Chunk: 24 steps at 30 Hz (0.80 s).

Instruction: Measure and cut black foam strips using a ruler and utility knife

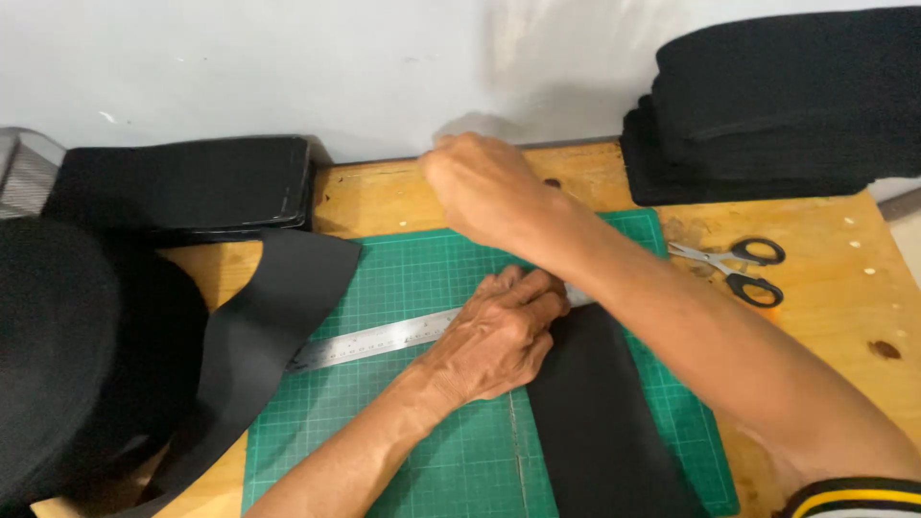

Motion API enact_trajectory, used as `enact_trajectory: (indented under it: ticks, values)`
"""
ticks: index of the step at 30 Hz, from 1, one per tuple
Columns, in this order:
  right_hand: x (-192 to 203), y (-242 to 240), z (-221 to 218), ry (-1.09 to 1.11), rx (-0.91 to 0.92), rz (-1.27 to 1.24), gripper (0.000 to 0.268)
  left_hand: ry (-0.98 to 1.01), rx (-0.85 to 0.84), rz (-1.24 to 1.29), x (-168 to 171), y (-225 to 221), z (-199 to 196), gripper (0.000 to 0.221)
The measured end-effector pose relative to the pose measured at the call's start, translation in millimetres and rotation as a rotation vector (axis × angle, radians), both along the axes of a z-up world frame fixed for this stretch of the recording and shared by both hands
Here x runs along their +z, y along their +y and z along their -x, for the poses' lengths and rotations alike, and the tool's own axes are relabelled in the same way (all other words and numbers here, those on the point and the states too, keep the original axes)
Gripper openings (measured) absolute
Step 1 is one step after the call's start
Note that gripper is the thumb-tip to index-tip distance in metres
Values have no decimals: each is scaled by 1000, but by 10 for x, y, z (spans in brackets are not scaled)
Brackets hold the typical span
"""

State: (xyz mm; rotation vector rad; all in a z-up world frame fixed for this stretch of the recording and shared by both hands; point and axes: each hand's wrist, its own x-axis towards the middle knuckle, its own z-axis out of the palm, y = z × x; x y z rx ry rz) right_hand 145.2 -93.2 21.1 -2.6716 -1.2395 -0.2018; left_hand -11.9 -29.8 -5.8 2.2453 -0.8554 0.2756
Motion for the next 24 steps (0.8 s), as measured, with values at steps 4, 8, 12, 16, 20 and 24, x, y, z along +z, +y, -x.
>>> enact_trajectory:
  ticks: [4, 8, 12, 16, 20, 24]
  values:
    - [565, -960, 493, 194, -221, 226, 9, 25, -51, 0, -31, 9, -43, 8]
    - [853, -1363, 830, 630, -450, 526, 34, 55, -35, 14, -21, 2, -8, 8]
    - [700, -1653, 899, 735, -455, 351, 43, 76, -48, 1, 7, -20, -19, 8]
    - [681, -1781, 877, 786, -513, 149, 41, 86, -47, -13, -6, -41, -23, 8]
    - [592, -1832, 856, 1073, -412, -685, 32, 96, -28, -1, 102, -71, -1, 10]
    - [316, -1770, 776, 1172, -171, -1036, 34, 89, -15, 8, 165, -95, 3, 11]
